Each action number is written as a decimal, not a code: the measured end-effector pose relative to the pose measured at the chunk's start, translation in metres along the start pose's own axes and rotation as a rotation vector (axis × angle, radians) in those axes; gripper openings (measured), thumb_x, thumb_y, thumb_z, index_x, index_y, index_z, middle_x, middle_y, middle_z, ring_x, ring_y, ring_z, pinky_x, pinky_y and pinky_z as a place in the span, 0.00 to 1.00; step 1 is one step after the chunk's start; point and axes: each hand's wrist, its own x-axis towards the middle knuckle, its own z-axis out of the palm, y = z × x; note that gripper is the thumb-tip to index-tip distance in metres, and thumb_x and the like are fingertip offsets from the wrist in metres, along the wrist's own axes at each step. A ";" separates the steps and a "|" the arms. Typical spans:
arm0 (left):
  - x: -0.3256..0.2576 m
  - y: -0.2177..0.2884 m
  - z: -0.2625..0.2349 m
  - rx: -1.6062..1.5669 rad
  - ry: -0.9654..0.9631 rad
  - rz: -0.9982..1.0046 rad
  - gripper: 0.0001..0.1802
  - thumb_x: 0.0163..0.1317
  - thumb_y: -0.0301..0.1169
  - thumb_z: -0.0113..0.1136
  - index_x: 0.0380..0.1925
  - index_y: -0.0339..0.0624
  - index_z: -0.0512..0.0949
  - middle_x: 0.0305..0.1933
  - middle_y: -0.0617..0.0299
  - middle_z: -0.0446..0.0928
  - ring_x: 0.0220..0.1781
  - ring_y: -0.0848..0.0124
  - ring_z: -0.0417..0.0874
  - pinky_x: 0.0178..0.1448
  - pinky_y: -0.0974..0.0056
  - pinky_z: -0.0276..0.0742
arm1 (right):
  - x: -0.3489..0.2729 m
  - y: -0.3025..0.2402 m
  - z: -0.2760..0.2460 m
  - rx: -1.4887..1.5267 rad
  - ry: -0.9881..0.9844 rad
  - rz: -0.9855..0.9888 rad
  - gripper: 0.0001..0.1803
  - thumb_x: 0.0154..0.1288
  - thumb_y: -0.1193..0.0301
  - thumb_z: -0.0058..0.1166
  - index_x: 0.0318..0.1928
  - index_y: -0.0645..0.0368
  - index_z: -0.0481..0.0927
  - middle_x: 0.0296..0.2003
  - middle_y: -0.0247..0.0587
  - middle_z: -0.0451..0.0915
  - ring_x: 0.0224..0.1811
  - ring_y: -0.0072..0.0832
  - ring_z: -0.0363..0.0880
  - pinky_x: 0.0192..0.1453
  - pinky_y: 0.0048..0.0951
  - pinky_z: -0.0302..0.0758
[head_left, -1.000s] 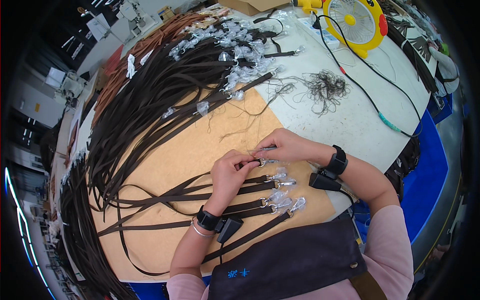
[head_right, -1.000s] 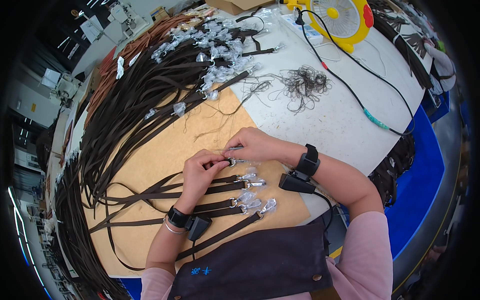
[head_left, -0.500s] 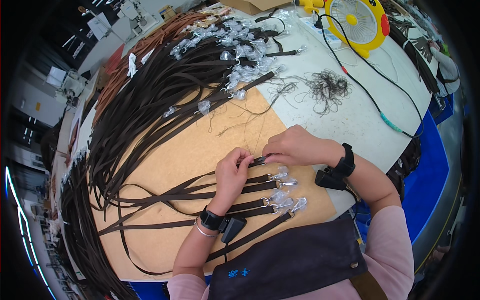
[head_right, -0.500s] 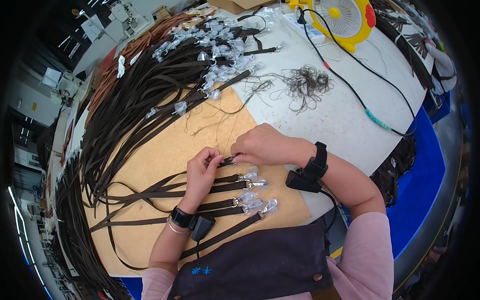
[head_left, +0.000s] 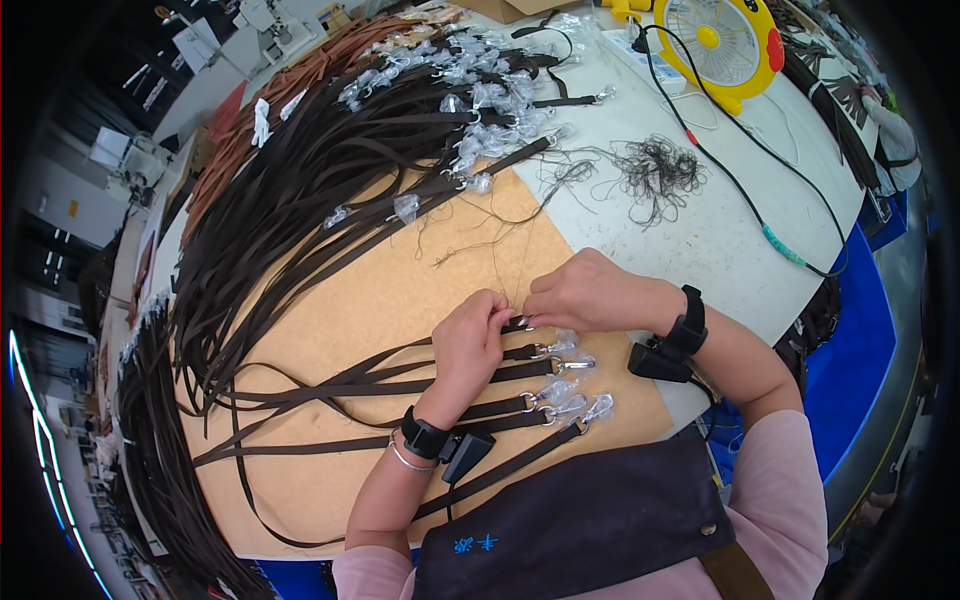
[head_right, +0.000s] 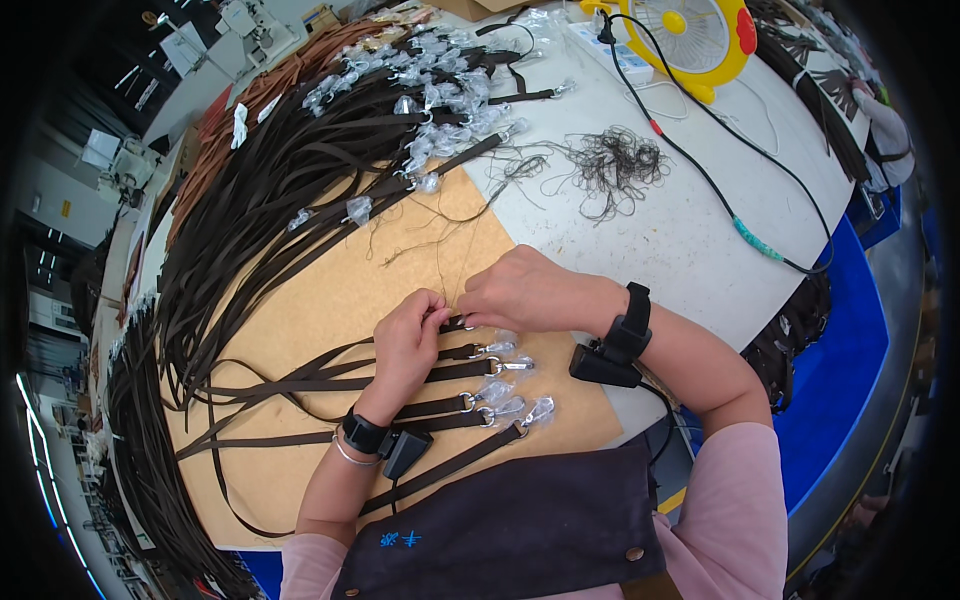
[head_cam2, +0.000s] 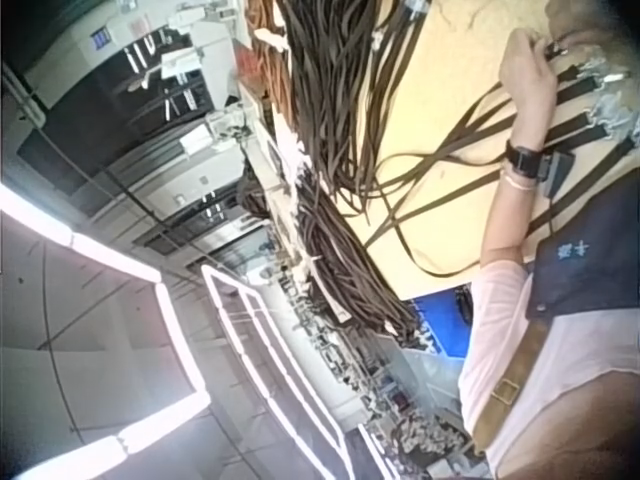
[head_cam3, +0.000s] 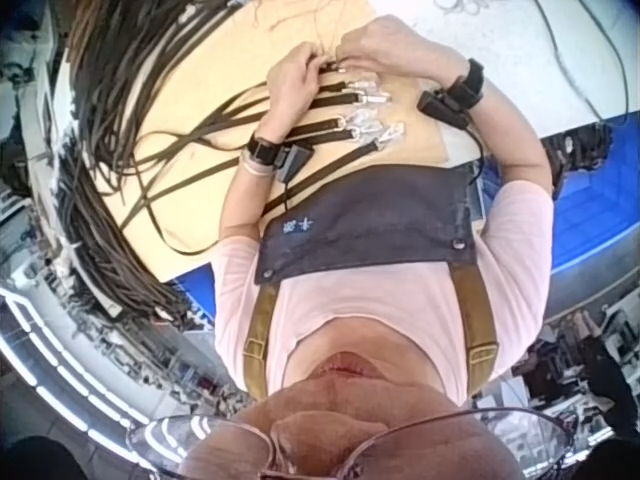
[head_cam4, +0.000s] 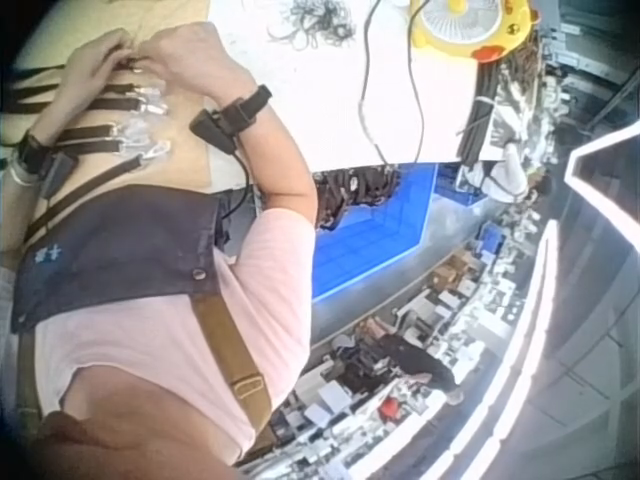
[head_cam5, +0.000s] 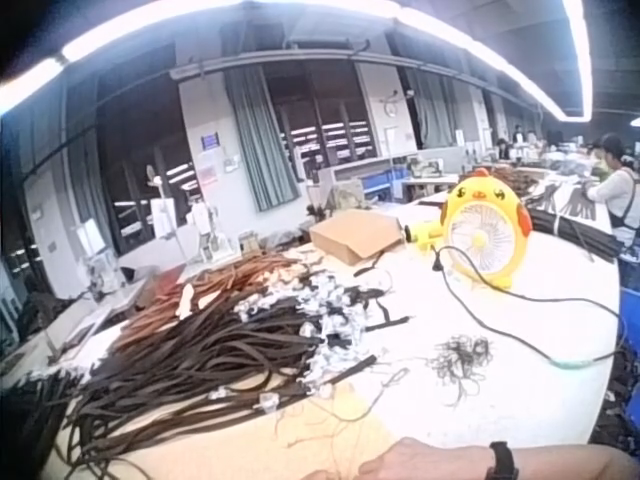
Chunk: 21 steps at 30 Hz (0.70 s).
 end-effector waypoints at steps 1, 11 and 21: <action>0.000 0.000 0.000 0.015 -0.003 0.003 0.04 0.65 0.27 0.60 0.34 0.41 0.75 0.30 0.54 0.79 0.32 0.53 0.82 0.36 0.55 0.74 | 0.000 0.000 -0.001 -0.013 -0.010 -0.003 0.11 0.66 0.60 0.59 0.37 0.53 0.84 0.30 0.36 0.82 0.34 0.39 0.84 0.36 0.40 0.77; -0.003 -0.006 -0.006 -0.129 -0.048 -0.072 0.02 0.67 0.25 0.57 0.34 0.39 0.74 0.29 0.55 0.79 0.31 0.58 0.83 0.35 0.57 0.76 | 0.000 0.008 0.011 0.103 0.068 0.061 0.12 0.68 0.58 0.58 0.38 0.52 0.84 0.30 0.36 0.83 0.35 0.38 0.84 0.36 0.39 0.77; -0.003 -0.007 -0.007 -0.113 -0.068 -0.045 0.02 0.67 0.25 0.57 0.34 0.39 0.74 0.29 0.54 0.79 0.31 0.58 0.83 0.35 0.57 0.75 | 0.003 0.002 0.010 0.059 0.024 0.007 0.12 0.67 0.59 0.58 0.36 0.54 0.83 0.29 0.36 0.83 0.33 0.40 0.84 0.35 0.41 0.76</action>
